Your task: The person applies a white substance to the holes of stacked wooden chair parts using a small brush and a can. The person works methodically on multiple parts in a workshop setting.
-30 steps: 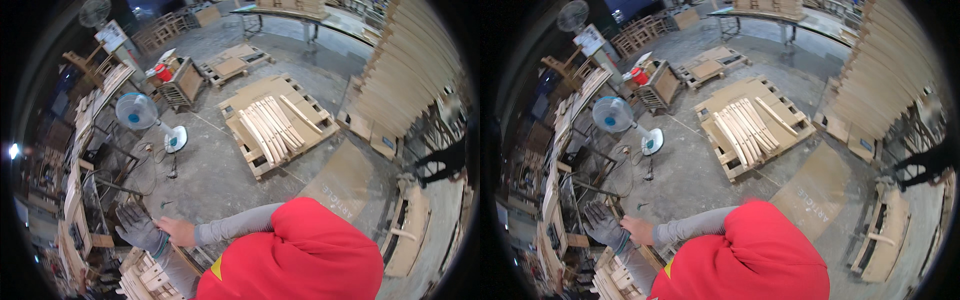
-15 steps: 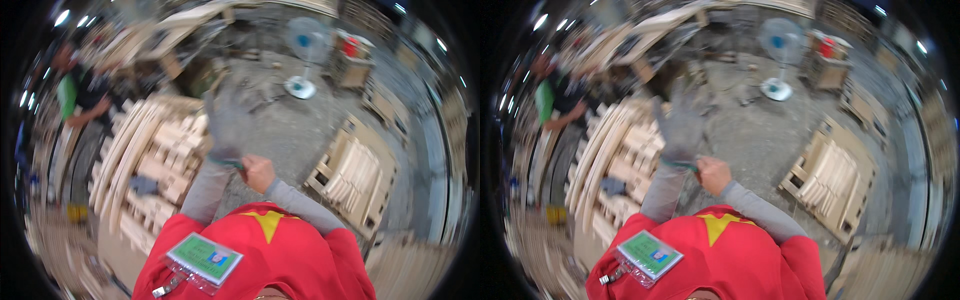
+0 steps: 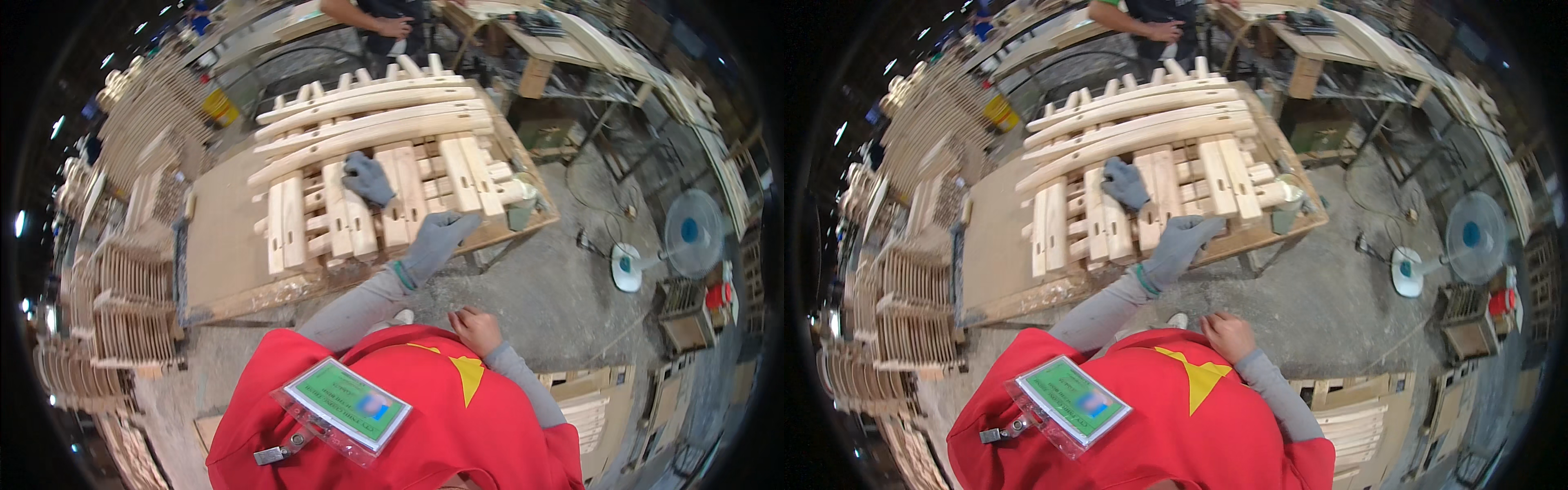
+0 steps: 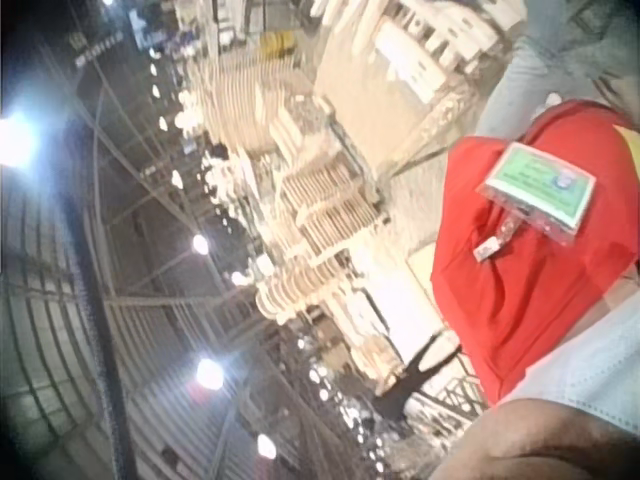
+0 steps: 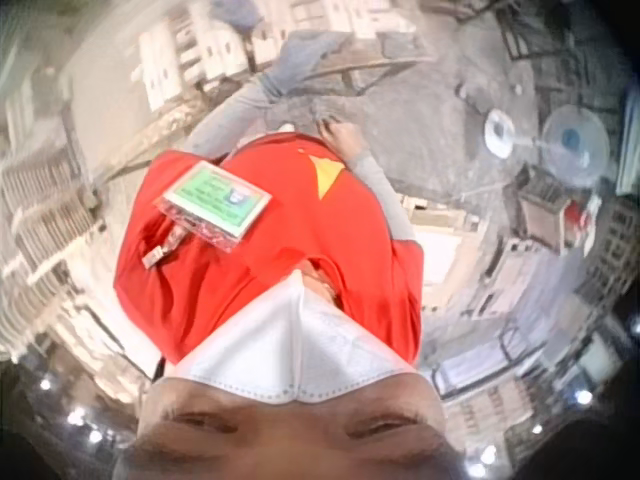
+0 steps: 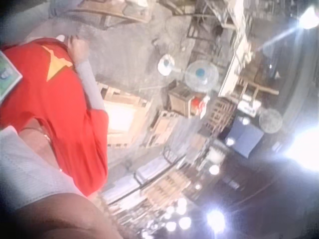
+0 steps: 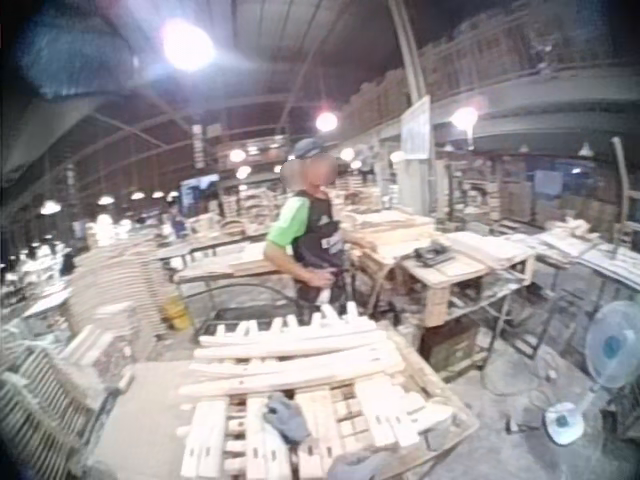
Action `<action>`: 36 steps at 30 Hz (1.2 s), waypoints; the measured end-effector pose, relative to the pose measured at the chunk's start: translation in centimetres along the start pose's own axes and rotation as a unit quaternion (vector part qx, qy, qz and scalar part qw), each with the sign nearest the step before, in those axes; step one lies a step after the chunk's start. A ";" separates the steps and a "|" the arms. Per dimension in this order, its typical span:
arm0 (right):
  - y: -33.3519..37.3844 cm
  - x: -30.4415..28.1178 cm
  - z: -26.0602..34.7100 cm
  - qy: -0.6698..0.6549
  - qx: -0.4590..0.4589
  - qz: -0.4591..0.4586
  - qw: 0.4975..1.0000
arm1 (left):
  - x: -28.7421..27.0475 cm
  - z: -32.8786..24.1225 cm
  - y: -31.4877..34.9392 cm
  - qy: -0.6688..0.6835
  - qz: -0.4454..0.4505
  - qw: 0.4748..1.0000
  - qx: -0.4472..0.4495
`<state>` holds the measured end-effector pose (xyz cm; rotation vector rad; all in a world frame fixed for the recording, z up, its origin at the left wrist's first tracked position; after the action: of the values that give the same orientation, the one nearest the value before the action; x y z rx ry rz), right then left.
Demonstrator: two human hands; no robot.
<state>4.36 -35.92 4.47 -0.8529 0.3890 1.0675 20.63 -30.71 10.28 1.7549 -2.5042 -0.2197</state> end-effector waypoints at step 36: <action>-13.3 -8.8 2.6 -0.064 0.143 -0.228 0.961 | -2.8 -8.6 1.8 -0.292 0.030 0.922 0.251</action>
<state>11.79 -42.02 17.44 -0.5723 0.2146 0.6146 21.14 -28.07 19.10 2.0152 -3.2733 -0.1092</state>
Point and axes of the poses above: each hand's wrist, its own y-axis away from the middle knuckle, its own x-axis out of the palm, z = x × y, the point moved 6 cm from there along -y, towards the middle knuckle, and after that the axes turned 15 degrees about -z, right-handed, at the moved point
